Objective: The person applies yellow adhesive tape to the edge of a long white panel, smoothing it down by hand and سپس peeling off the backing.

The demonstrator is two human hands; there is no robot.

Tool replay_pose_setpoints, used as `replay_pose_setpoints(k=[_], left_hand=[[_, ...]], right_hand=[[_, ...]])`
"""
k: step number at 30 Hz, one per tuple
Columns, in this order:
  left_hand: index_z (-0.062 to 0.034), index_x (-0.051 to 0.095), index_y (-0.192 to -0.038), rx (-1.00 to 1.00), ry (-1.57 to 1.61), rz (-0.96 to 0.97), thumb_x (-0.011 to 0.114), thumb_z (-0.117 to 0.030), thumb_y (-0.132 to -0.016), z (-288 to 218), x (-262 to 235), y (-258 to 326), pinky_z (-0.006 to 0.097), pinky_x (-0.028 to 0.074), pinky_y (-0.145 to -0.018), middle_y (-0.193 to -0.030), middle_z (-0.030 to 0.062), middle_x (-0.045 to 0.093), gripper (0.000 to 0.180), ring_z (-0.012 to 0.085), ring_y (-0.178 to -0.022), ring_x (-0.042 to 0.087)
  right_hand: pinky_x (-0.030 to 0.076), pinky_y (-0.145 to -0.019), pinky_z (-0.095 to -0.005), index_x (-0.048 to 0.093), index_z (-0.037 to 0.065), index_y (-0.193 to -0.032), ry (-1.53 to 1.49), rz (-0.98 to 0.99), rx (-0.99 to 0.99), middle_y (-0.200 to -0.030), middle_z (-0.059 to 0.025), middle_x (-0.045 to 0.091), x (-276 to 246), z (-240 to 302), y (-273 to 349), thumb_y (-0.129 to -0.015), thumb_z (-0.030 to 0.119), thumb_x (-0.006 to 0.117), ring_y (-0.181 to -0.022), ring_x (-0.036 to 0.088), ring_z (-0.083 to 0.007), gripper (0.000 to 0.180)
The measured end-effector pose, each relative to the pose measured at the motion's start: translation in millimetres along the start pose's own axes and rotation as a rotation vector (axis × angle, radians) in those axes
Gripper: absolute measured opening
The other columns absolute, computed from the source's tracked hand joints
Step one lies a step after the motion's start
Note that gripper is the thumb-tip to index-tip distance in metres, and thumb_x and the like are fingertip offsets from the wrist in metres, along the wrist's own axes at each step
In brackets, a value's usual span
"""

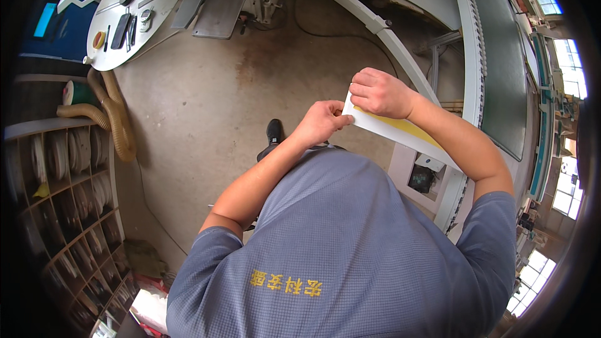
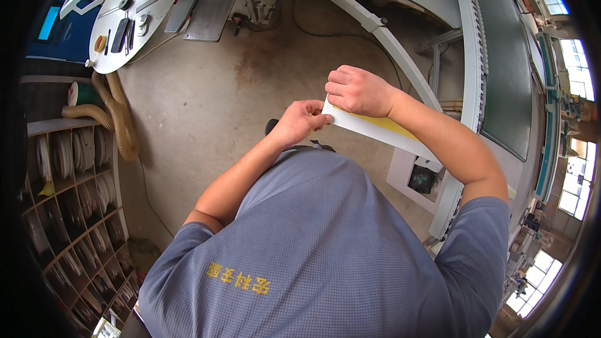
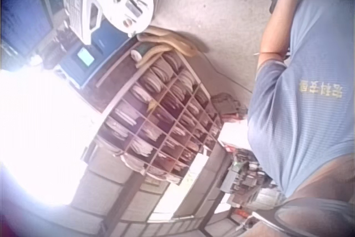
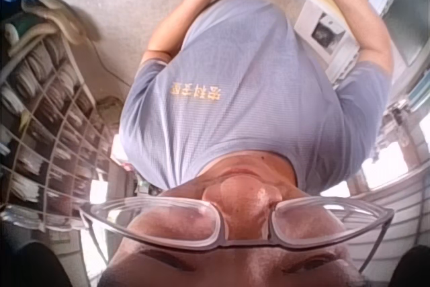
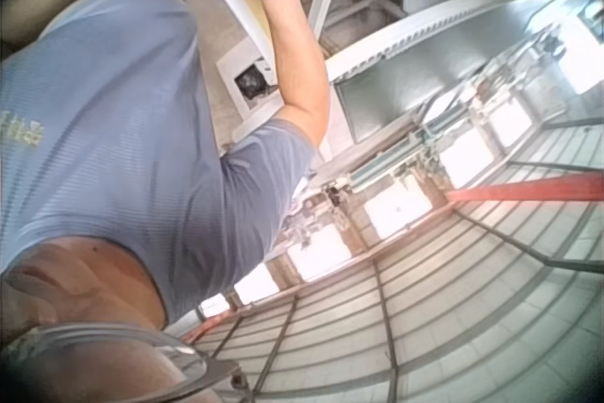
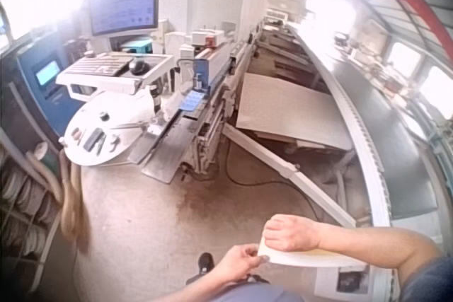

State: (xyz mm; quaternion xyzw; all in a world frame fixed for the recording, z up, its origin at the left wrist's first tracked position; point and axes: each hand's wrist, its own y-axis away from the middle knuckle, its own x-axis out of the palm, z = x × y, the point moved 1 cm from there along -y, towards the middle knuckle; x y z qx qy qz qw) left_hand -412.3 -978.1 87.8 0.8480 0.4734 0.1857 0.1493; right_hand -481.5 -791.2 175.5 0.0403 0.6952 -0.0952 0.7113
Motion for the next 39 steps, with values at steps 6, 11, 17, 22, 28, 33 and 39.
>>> replay_pose_setpoints(k=[6,11,17,22,28,33,39], left_hand=[[-0.0021,0.073,-0.107,-0.002,0.008,0.011,0.073,-0.021,-0.091,4,-1,0,0.026,0.042,-0.06,-0.074,-0.0017,0.059,0.024,0.0066,-0.067,0.05],[-0.0013,0.072,-0.108,0.013,0.023,0.021,0.072,-0.021,-0.091,8,0,-4,0.026,0.044,-0.062,-0.076,-0.0007,0.061,0.025,0.0073,-0.069,0.052],[-0.0004,0.072,-0.109,-0.012,-0.025,0.033,0.073,-0.021,-0.091,2,-2,-3,0.026,0.045,-0.063,-0.077,-0.0001,0.062,0.027,0.0076,-0.069,0.053],[-0.0008,0.072,-0.109,-0.022,-0.028,0.028,0.073,-0.02,-0.09,1,-2,-6,0.026,0.044,-0.063,-0.078,-0.0007,0.062,0.027,0.0073,-0.07,0.054],[-0.0001,0.072,-0.107,-0.022,0.05,0.06,0.073,-0.019,-0.09,5,-2,-9,0.026,0.044,-0.062,-0.078,0.0006,0.063,0.026,0.0078,-0.069,0.054],[0.0007,0.071,-0.104,-0.003,0.106,0.074,0.072,-0.018,-0.091,-2,0,-7,0.026,0.043,-0.062,-0.077,0.0001,0.062,0.023,0.0076,-0.07,0.053],[0.0001,0.069,-0.109,-0.009,0.084,0.081,0.069,-0.015,-0.094,-3,0,-7,0.024,0.042,-0.065,-0.081,-0.0005,0.063,0.021,0.0074,-0.074,0.055]], right_hand=[[0.05,-0.076,-0.0339,0.056,0.008,-0.072,-0.046,0.043,0.055,-0.081,-0.0027,0.054,1,-2,0,-0.07,0.015,0.067,-0.083,0.056,-0.0213,0.013],[0.05,-0.067,-0.0372,0.06,0.002,-0.078,-0.386,-0.123,0.689,-0.084,-0.007,0.06,-9,17,11,-0.08,0.013,0.066,-0.075,0.06,-0.027,0.013],[0.044,-0.053,-0.0316,0.069,0.0,-0.073,-0.907,0.148,1.379,-0.056,-0.005,0.06,4,20,10,-0.091,0.033,0.068,-0.051,0.055,-0.0124,0.038],[0.044,-0.05,-0.0315,0.068,-0.002,-0.07,-1.058,0.045,1.444,-0.058,-0.0064,0.062,23,20,14,-0.086,0.019,0.067,-0.049,0.054,-0.012,0.027],[0.035,-0.042,-0.0271,0.062,0.0,-0.068,-1.278,-0.19,1.529,-0.056,-0.0031,0.058,24,42,21,-0.087,0.014,0.066,-0.044,0.045,-0.0067,0.023],[0.029,-0.039,-0.0245,0.061,0.002,-0.073,-1.415,-0.381,1.585,-0.058,0.0004,0.055,34,69,37,-0.091,0.014,0.065,-0.042,0.039,-0.0041,0.022],[0.028,-0.037,-0.022,0.059,0.003,-0.076,-1.574,-0.486,1.69,-0.059,0.0017,0.052,27,95,54,-0.094,0.014,0.062,-0.04,0.038,-0.0035,0.021]])
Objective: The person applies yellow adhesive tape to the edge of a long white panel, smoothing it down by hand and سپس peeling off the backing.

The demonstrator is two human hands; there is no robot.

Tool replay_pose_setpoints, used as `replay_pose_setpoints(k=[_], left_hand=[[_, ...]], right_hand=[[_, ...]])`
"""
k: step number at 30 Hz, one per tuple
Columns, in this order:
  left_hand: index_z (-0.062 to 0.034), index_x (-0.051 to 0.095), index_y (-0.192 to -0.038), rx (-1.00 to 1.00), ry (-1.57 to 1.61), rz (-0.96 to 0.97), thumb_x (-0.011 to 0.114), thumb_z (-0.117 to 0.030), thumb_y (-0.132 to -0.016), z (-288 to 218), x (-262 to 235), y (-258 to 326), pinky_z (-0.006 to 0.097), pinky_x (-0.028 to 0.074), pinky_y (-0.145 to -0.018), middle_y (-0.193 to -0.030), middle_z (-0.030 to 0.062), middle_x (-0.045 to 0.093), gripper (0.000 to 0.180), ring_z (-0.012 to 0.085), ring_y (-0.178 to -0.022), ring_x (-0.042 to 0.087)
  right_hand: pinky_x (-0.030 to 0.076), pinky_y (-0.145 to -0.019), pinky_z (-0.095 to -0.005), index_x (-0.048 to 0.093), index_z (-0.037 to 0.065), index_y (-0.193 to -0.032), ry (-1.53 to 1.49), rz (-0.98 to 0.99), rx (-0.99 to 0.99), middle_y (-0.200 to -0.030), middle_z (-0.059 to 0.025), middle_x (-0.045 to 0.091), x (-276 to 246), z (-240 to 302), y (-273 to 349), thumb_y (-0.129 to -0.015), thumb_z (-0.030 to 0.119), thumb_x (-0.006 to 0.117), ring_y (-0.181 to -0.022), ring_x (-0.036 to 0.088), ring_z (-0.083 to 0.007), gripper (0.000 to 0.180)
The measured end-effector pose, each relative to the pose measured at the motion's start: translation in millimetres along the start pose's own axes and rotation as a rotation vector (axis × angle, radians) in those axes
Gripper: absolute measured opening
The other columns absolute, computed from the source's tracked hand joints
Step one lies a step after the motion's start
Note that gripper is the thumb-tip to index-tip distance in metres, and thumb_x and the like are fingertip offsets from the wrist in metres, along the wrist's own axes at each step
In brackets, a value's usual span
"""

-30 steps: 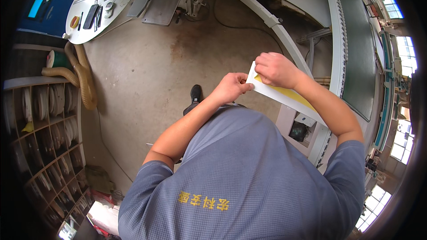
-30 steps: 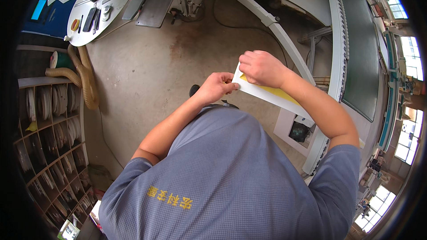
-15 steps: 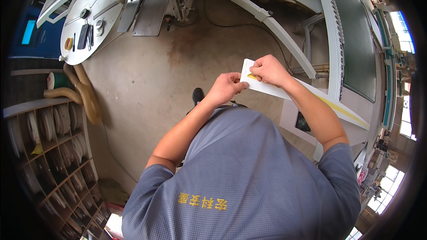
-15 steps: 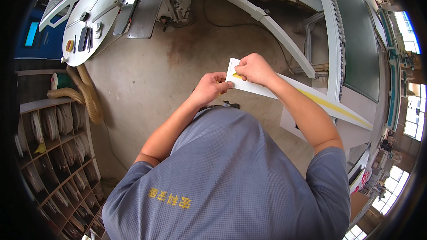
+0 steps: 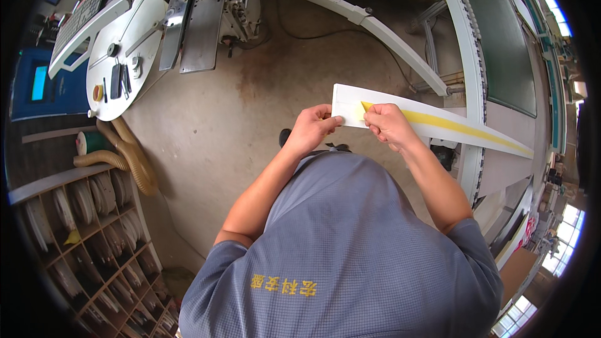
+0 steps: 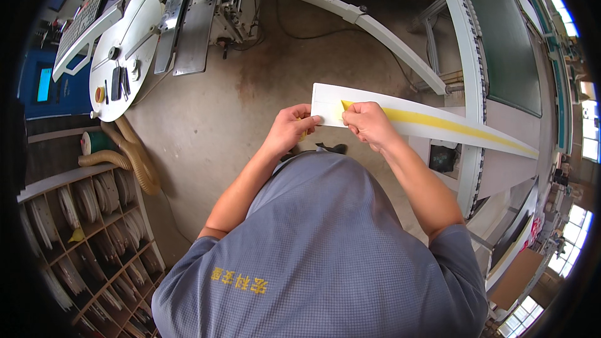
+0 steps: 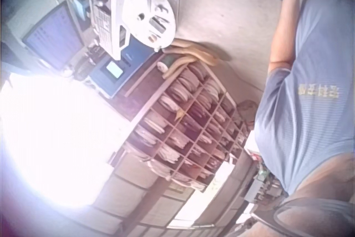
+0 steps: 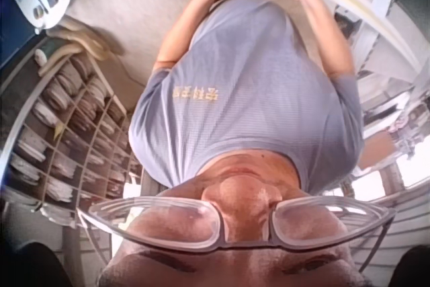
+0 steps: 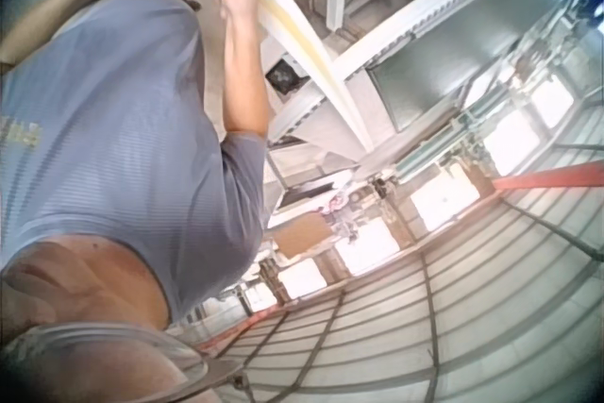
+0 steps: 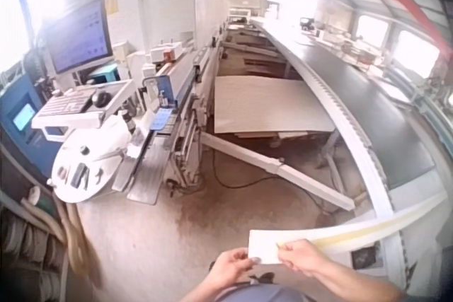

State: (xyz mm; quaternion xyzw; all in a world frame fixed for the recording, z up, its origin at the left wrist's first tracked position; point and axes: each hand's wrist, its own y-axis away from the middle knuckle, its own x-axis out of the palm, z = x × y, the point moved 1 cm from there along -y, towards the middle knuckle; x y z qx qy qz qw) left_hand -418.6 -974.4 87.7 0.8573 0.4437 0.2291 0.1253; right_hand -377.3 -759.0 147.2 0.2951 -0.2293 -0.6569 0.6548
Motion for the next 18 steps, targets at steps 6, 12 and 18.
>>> replay_pose_setpoints(k=[6,12,18], left_hand=[[0.0001,0.069,-0.105,-0.005,0.003,-0.01,0.068,-0.016,-0.095,-9,4,2,0.024,0.041,-0.065,-0.081,-0.0004,0.062,0.019,0.0075,-0.073,0.055],[-0.0006,0.069,-0.103,0.01,-0.03,-0.009,0.067,-0.016,-0.096,-13,5,-3,0.024,0.041,-0.065,-0.08,-0.0008,0.062,0.018,0.0075,-0.072,0.054],[-0.0013,0.069,-0.104,-0.01,-0.056,-0.031,0.067,-0.017,-0.096,-13,4,-8,0.023,0.04,-0.063,-0.079,-0.0011,0.062,0.018,0.0068,-0.071,0.054]], right_hand=[[0.027,-0.036,-0.021,0.056,0.003,-0.078,-0.201,0.034,0.001,-0.06,0.001,0.05,-28,-13,32,-0.095,0.01,0.058,-0.04,0.036,-0.0031,0.019],[0.026,-0.037,-0.0198,0.056,0.004,-0.079,-0.528,0.091,-0.042,-0.059,0.0024,0.048,-56,-31,64,-0.095,0.011,0.06,-0.04,0.035,-0.0029,0.018],[0.027,-0.037,-0.0193,0.055,0.005,-0.077,-0.717,0.119,-0.163,-0.057,0.0018,0.047,-89,-38,101,-0.094,0.014,0.06,-0.04,0.033,-0.003,0.02]])
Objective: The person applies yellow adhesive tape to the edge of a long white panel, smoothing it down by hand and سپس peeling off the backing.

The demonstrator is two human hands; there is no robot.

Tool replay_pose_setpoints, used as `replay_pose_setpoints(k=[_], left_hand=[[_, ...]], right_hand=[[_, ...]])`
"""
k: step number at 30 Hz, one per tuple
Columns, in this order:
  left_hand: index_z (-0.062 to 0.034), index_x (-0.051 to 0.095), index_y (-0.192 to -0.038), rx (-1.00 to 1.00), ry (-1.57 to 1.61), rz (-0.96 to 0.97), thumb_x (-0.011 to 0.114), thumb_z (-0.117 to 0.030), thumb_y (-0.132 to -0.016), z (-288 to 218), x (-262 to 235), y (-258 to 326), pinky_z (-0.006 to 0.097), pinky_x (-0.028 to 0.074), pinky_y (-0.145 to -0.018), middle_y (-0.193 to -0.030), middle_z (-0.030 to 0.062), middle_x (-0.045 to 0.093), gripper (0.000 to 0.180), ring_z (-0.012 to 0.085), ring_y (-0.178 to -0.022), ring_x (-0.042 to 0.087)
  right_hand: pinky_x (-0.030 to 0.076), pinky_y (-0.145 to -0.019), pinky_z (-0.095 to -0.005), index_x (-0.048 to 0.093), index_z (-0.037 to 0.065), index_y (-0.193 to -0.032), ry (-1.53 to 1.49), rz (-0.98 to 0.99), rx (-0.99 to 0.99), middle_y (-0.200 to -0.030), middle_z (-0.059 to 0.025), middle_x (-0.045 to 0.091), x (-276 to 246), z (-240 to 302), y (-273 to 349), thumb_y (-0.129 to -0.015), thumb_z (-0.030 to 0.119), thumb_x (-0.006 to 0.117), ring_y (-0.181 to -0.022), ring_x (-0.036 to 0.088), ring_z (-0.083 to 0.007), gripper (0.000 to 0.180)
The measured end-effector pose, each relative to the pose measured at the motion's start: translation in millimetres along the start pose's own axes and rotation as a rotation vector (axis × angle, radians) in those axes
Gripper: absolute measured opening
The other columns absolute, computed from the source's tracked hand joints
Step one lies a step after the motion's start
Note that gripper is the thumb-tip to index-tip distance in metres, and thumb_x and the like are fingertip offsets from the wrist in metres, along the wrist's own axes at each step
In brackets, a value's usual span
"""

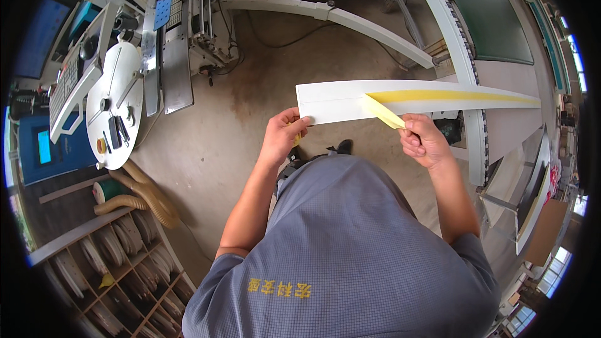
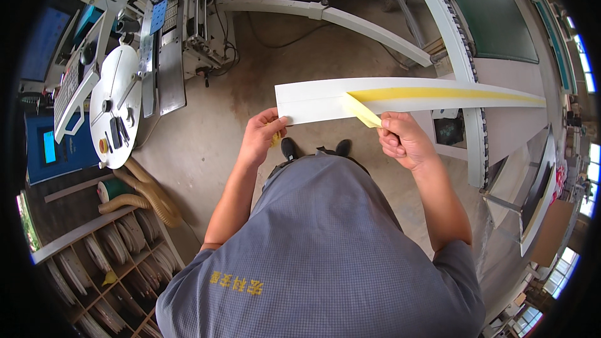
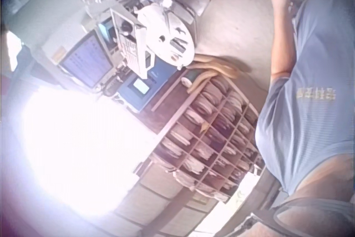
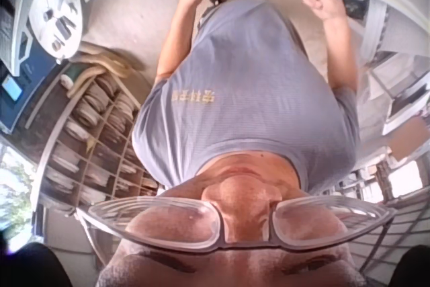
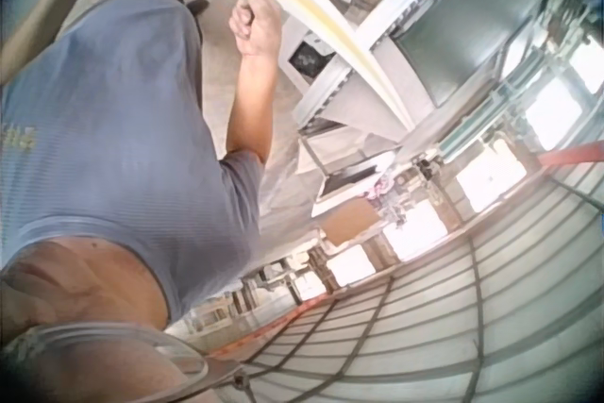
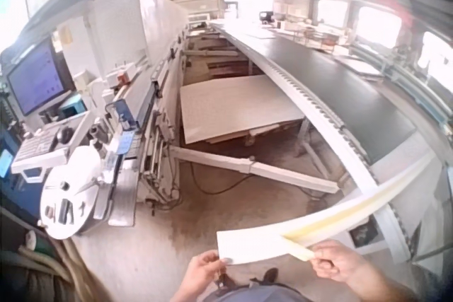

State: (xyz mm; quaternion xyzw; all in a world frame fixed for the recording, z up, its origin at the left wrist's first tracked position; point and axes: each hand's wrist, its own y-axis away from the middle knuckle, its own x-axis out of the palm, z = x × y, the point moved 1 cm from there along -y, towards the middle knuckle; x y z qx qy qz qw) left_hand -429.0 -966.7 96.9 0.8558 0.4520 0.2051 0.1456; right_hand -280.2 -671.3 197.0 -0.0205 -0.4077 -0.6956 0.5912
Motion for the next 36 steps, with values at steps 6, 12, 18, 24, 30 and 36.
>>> replay_pose_setpoints(k=[6,12,18,24,30,36], left_hand=[[-0.0017,0.069,-0.104,-0.022,-0.045,0.006,0.065,-0.018,-0.097,-11,3,4,0.024,0.039,-0.061,-0.077,-0.0011,0.062,0.018,0.0072,-0.07,0.054],[0.0027,0.063,-0.12,-0.006,-0.445,-0.031,0.076,-0.014,-0.087,-35,0,-3,0.028,0.05,-0.074,-0.096,0.0056,0.069,0.039,0.0139,-0.084,0.063],[-0.0052,0.045,-0.147,0.54,-1.224,-0.337,0.08,-0.013,-0.078,-108,69,9,0.041,0.053,-0.095,-0.14,0.0173,0.056,0.077,0.0351,-0.12,0.059],[-0.008,0.059,-0.138,0.678,-0.978,0.398,0.072,-0.01,-0.082,-124,211,-70,0.038,0.051,-0.097,-0.138,0.017,0.06,0.058,0.0309,-0.108,0.064],[-0.0031,0.067,-0.123,0.509,-1.106,0.719,0.071,-0.019,-0.089,-85,328,-146,0.034,0.053,-0.085,-0.108,0.0128,0.072,0.038,0.022,-0.092,0.066],[0.0021,0.073,-0.089,0.33,-1.025,0.777,0.076,-0.023,-0.089,-110,388,-157,0.028,0.045,-0.061,-0.069,0.0015,0.062,0.025,0.0086,-0.066,0.055]], right_hand=[[0.026,-0.036,-0.0197,0.056,0.009,-0.082,-0.278,-0.056,-0.143,-0.056,0.0053,0.045,-25,29,26,-0.096,0.02,0.061,-0.037,0.031,-0.0027,0.018],[0.023,-0.035,-0.0187,0.05,0.013,-0.078,-0.183,0.101,-0.292,-0.052,0.0076,0.04,-28,76,38,-0.099,0.023,0.06,-0.037,0.03,-0.0011,0.025],[0.024,-0.035,-0.0176,0.051,0.011,-0.08,-0.13,0.262,-0.389,-0.053,0.007,0.042,-41,117,49,-0.101,0.021,0.057,-0.037,0.032,-0.0004,0.024],[0.023,-0.034,-0.0174,0.053,0.01,-0.078,-0.113,0.317,-0.471,-0.054,0.0075,0.043,-54,162,72,-0.1,0.02,0.056,-0.037,0.031,0.0003,0.025],[0.025,-0.034,-0.0178,0.055,0.007,-0.08,-0.13,0.309,-0.586,-0.057,0.006,0.044,-95,206,99,-0.099,0.018,0.056,-0.038,0.032,-0.0001,0.023],[0.027,-0.033,-0.0178,0.053,0.006,-0.083,-0.255,0.287,-0.76,-0.057,0.005,0.047,-185,234,151,-0.104,0.015,0.052,-0.036,0.033,-0.0023,0.023]])
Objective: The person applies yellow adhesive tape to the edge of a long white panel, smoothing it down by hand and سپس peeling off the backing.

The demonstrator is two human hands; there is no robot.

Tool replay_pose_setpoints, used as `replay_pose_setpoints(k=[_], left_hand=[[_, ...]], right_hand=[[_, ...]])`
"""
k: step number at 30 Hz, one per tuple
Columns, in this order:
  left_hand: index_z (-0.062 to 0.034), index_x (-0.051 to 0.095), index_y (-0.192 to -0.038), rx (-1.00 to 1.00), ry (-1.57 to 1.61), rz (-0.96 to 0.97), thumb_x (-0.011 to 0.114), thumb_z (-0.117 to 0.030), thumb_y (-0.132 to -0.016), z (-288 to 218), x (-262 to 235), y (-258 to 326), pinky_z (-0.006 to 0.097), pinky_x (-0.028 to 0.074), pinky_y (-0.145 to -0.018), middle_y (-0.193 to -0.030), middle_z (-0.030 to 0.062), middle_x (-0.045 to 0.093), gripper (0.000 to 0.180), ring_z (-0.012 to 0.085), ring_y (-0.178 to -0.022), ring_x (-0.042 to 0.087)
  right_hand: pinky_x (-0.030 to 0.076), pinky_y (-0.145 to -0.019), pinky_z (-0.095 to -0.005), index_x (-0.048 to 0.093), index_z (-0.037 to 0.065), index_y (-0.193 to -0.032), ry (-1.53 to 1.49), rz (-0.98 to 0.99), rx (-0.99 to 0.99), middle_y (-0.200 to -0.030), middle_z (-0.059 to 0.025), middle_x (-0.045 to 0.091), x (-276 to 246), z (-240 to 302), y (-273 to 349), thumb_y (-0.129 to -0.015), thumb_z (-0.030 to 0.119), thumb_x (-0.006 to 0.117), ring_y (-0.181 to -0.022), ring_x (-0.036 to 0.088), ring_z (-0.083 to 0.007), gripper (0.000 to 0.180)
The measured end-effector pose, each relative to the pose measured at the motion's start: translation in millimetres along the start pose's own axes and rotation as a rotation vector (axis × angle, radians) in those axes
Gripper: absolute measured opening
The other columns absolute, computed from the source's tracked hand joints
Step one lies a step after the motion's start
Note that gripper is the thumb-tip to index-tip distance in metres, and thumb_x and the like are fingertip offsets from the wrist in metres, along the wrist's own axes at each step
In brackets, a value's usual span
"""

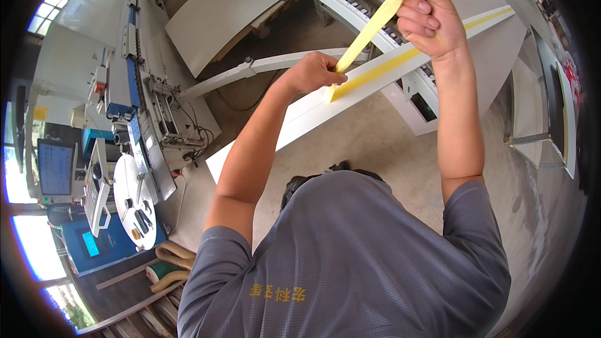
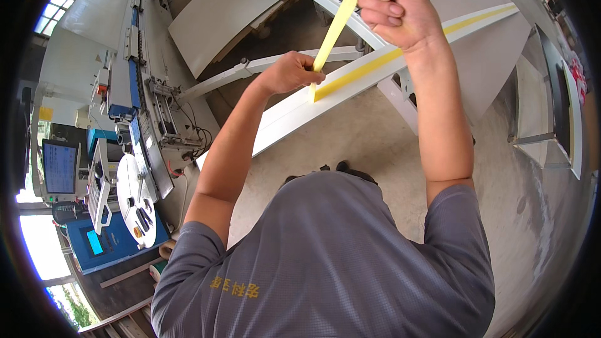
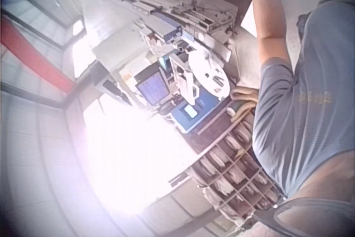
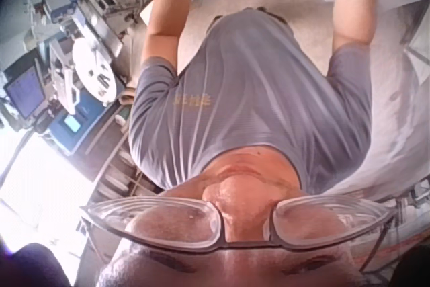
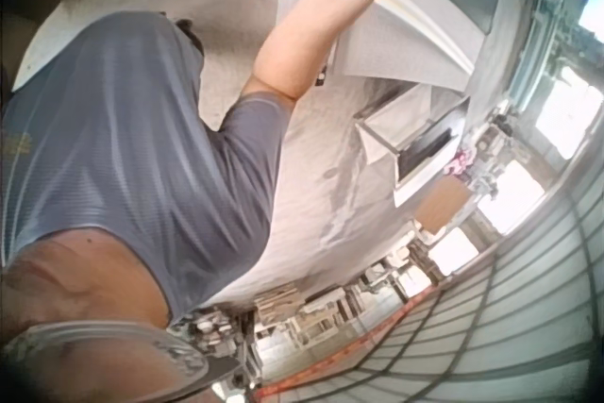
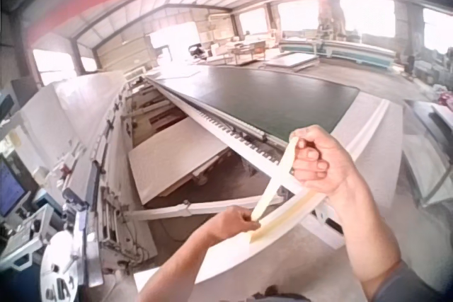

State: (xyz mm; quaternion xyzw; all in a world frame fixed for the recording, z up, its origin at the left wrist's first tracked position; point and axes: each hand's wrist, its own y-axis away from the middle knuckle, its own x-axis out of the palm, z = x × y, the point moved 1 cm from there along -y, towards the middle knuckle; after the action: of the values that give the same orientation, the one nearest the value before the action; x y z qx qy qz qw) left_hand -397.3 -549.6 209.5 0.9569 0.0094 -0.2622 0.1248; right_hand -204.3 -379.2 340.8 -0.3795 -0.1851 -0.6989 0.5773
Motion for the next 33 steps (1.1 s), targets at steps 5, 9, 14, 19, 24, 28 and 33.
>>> replay_pose_setpoints(k=[5,9,14,19,24,28,33], left_hand=[[0.0,0.072,-0.087,-0.013,0.007,-0.009,0.074,-0.021,-0.091,-50,1,-26,0.027,0.054,-0.067,-0.073,0.002,0.066,0.021,0.01,-0.07,0.063],[0.002,0.071,-0.09,0.015,0.035,-0.043,0.074,-0.02,-0.093,-84,-4,-53,0.025,0.054,-0.066,-0.075,0.003,0.068,0.022,0.0096,-0.069,0.066],[0.0027,0.072,-0.093,0.085,-0.004,-0.072,0.075,-0.019,-0.091,-131,-11,-72,0.025,0.053,-0.066,-0.077,0.004,0.07,0.022,0.0099,-0.07,0.066],[0.0023,0.073,-0.097,0.135,-0.049,-0.161,0.076,-0.019,-0.088,-172,-16,-94,0.025,0.053,-0.068,-0.081,0.0046,0.071,0.023,0.0102,-0.075,0.067],[-0.0005,0.067,-0.121,0.354,0.068,-0.353,0.077,-0.015,-0.087,-149,-18,-114,0.027,0.052,-0.079,-0.107,0.0049,0.07,0.038,0.0103,-0.089,0.062],[-0.003,0.062,-0.131,0.085,0.278,-0.331,0.079,-0.008,-0.082,-89,16,-139,0.029,0.051,-0.088,-0.115,0.0037,0.068,0.052,0.0135,-0.095,0.062],[-0.0041,0.067,-0.124,-0.152,0.072,-0.088,0.079,-0.015,-0.083,-41,88,-176,0.031,0.051,-0.083,-0.098,0.0073,0.071,0.045,0.0142,-0.087,0.062]], right_hand=[[0.033,-0.043,-0.0213,0.057,0.006,-0.079,0.143,-0.186,-0.271,-0.062,0.003,0.049,-45,23,35,-0.102,0.03,0.048,-0.046,0.039,-0.0054,0.034],[0.045,-0.051,-0.0274,0.071,0.002,-0.103,1.099,-0.515,0.073,-0.077,-0.0036,0.066,-140,-55,49,-0.09,0.021,0.06,-0.059,0.057,-0.0101,0.026],[0.057,-0.074,-0.0453,0.071,-0.002,-0.097,1.695,-0.268,0.232,-0.082,-0.0195,0.071,-142,-153,48,-0.088,0.031,0.068,-0.079,0.071,-0.0368,0.034],[0.055,-0.078,-0.0499,0.071,-0.003,-0.083,1.829,-0.33,0.182,-0.08,-0.0216,0.07,-180,-144,30,-0.09,0.028,0.065,-0.08,0.069,-0.0404,0.032],[0.053,-0.076,-0.0499,0.069,-0.005,-0.082,1.629,-0.289,0.219,-0.077,-0.0225,0.069,-180,-68,26,-0.09,0.024,0.065,-0.078,0.068,-0.0415,0.03],[0.052,-0.074,-0.0487,0.07,-0.004,-0.085,1.461,-0.334,0.234,-0.078,-0.024,0.068,-202,-19,31,-0.086,0.015,0.067,-0.079,0.067,-0.0422,0.019],[0.05,-0.062,-0.0374,0.072,-0.004,-0.093,1.465,-0.279,0.122,-0.069,-0.0162,0.066,-211,43,23,-0.083,0.004,0.061,-0.064,0.064,-0.0246,0.017]])
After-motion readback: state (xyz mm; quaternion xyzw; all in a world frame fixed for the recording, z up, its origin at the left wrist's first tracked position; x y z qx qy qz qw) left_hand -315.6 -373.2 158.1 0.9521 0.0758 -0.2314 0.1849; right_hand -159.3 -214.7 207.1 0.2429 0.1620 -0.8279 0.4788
